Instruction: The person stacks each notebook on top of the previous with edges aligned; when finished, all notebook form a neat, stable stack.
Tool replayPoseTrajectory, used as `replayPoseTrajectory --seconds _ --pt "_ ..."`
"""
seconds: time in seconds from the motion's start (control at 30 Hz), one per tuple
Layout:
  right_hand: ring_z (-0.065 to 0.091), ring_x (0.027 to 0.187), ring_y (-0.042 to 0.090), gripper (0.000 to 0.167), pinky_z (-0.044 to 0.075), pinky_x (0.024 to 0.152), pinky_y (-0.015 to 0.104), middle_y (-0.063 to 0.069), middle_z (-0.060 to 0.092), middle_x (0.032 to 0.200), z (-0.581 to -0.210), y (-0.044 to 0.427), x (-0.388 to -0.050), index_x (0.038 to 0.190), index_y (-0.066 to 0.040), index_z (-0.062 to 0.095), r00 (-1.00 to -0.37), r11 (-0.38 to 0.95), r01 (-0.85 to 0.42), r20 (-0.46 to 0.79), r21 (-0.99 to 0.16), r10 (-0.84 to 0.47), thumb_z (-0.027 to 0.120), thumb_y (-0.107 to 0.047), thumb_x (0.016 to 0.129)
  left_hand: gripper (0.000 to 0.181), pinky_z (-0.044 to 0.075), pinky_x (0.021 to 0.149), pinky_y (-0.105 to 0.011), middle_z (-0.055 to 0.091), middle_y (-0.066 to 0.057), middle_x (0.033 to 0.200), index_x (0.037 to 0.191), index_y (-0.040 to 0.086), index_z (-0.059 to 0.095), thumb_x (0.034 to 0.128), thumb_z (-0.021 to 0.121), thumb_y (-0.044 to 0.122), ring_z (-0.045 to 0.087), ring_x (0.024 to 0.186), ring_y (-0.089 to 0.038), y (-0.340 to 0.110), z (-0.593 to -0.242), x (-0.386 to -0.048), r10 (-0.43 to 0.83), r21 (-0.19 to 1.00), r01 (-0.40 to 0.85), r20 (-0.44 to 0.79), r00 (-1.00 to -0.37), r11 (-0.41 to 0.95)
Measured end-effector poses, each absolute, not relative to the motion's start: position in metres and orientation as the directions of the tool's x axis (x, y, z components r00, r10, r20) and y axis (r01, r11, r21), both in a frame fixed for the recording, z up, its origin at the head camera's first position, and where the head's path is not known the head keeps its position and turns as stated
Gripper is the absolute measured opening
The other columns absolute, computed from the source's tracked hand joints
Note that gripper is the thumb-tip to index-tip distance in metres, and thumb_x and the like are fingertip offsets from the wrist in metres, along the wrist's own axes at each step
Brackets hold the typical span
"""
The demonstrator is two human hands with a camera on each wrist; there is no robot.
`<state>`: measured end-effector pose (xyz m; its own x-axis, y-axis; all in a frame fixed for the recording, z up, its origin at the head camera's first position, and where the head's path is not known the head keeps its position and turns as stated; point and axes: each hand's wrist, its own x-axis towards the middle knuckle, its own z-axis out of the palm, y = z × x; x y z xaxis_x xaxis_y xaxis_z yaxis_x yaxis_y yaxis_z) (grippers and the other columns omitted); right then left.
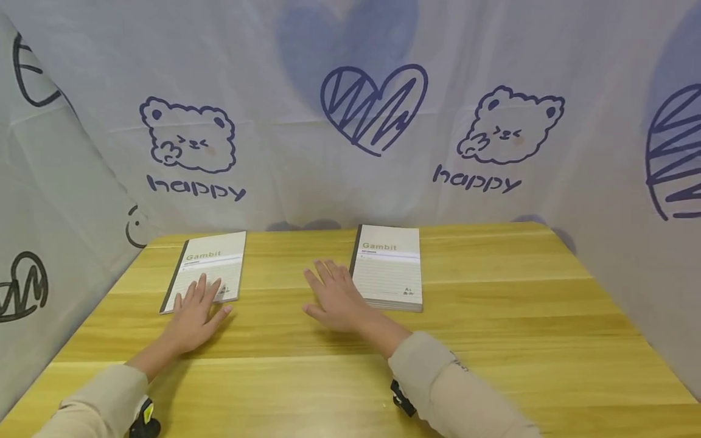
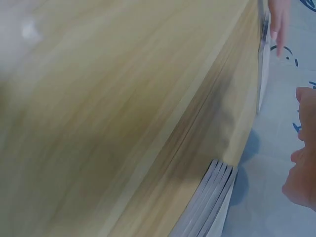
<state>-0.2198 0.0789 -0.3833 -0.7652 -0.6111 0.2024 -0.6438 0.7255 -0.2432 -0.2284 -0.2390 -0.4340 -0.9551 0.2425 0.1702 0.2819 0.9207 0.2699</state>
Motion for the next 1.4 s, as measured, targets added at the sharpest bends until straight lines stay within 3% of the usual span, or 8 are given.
replayPoseTrajectory --seconds 0.13,0.37,0.6,0.73,0.9,1.13,1.4 --pt "0.015 0.140 0.040 0.063 0.015 0.111 0.058 0.019 0.021 0.152 -0.384 0.069 -0.222 0.146 -0.003 0.025 -0.766 0.724 -0.642 0.174 -0.254 -0.618 0.045 -0.037 0.096 0.074 0.000 0.099 -0.075 0.007 -0.038 0.147 0.144 -0.005 0.021 0.0953 0.037 0.048 0.006 0.133 -0.058 -0.255 -0.434 -0.226 0.240 0.257 0.259 0.106 -0.965 0.931" --pt "0.018 0.141 0.037 0.063 0.014 0.113 0.054 0.008 0.031 0.151 -0.390 0.055 -0.223 0.147 -0.006 0.024 -0.757 0.718 -0.648 0.106 -0.254 -0.645 0.043 -0.039 0.097 0.076 0.002 0.096 -0.077 0.012 -0.037 0.146 0.143 -0.005 0.025 0.0948 0.034 0.053 0.008 0.132 -0.059 -0.260 -0.437 -0.220 0.231 0.223 0.235 0.043 -0.972 0.946" --pt "0.018 0.140 0.037 0.063 0.020 0.112 0.054 0.011 0.022 0.154 -0.393 0.037 -0.227 0.148 -0.011 0.020 -0.745 0.723 -0.666 0.108 -0.184 -0.658 0.040 -0.041 0.097 0.077 0.004 0.098 -0.076 0.013 -0.036 0.146 0.142 -0.005 0.027 0.0939 0.036 0.054 0.009 0.132 -0.058 -0.261 -0.435 -0.217 0.203 0.239 0.209 0.052 -0.978 0.948" --pt "0.019 0.140 0.037 0.062 0.020 0.112 0.054 0.010 0.020 0.154 -0.390 0.023 -0.233 0.148 -0.009 0.021 -0.753 0.714 -0.657 0.157 -0.243 -0.640 0.039 -0.041 0.098 0.075 0.005 0.098 -0.076 0.015 -0.037 0.146 0.142 -0.005 0.028 0.0939 0.037 0.052 0.011 0.132 -0.058 -0.262 -0.431 -0.216 0.176 0.242 0.186 0.062 -0.982 0.952" --pt "0.015 0.142 0.035 0.063 0.016 0.114 0.052 0.008 0.017 0.155 -0.390 0.011 -0.234 0.148 -0.008 0.020 -0.762 0.718 -0.639 0.099 -0.274 -0.640 0.040 -0.041 0.097 0.077 0.008 0.099 -0.075 0.016 -0.037 0.145 0.142 -0.005 0.028 0.0937 0.035 0.055 0.013 0.132 -0.057 -0.254 -0.432 -0.217 0.171 0.227 0.175 0.035 -0.985 0.958" --pt "0.014 0.143 0.032 0.064 0.014 0.115 0.048 0.010 0.017 0.155 -0.396 0.005 -0.226 0.148 -0.007 0.020 -0.743 0.707 -0.654 0.053 -0.269 -0.668 0.039 -0.042 0.097 0.075 0.017 0.104 -0.068 0.022 -0.038 0.142 0.140 -0.007 0.032 0.0928 0.040 0.052 0.021 0.130 -0.057 -0.236 -0.436 -0.208 0.212 0.164 0.224 0.088 -0.973 0.961" --pt "0.011 0.144 0.030 0.063 0.011 0.116 0.045 0.010 0.018 0.155 -0.400 0.002 -0.224 0.148 -0.009 0.021 -0.722 0.689 -0.667 0.018 -0.284 -0.692 0.037 -0.044 0.098 0.073 0.022 0.108 -0.060 0.027 -0.033 0.144 0.137 -0.007 0.037 0.0917 0.046 0.050 0.024 0.133 -0.050 -0.233 -0.427 -0.204 0.313 0.235 0.326 0.092 -0.945 0.916"
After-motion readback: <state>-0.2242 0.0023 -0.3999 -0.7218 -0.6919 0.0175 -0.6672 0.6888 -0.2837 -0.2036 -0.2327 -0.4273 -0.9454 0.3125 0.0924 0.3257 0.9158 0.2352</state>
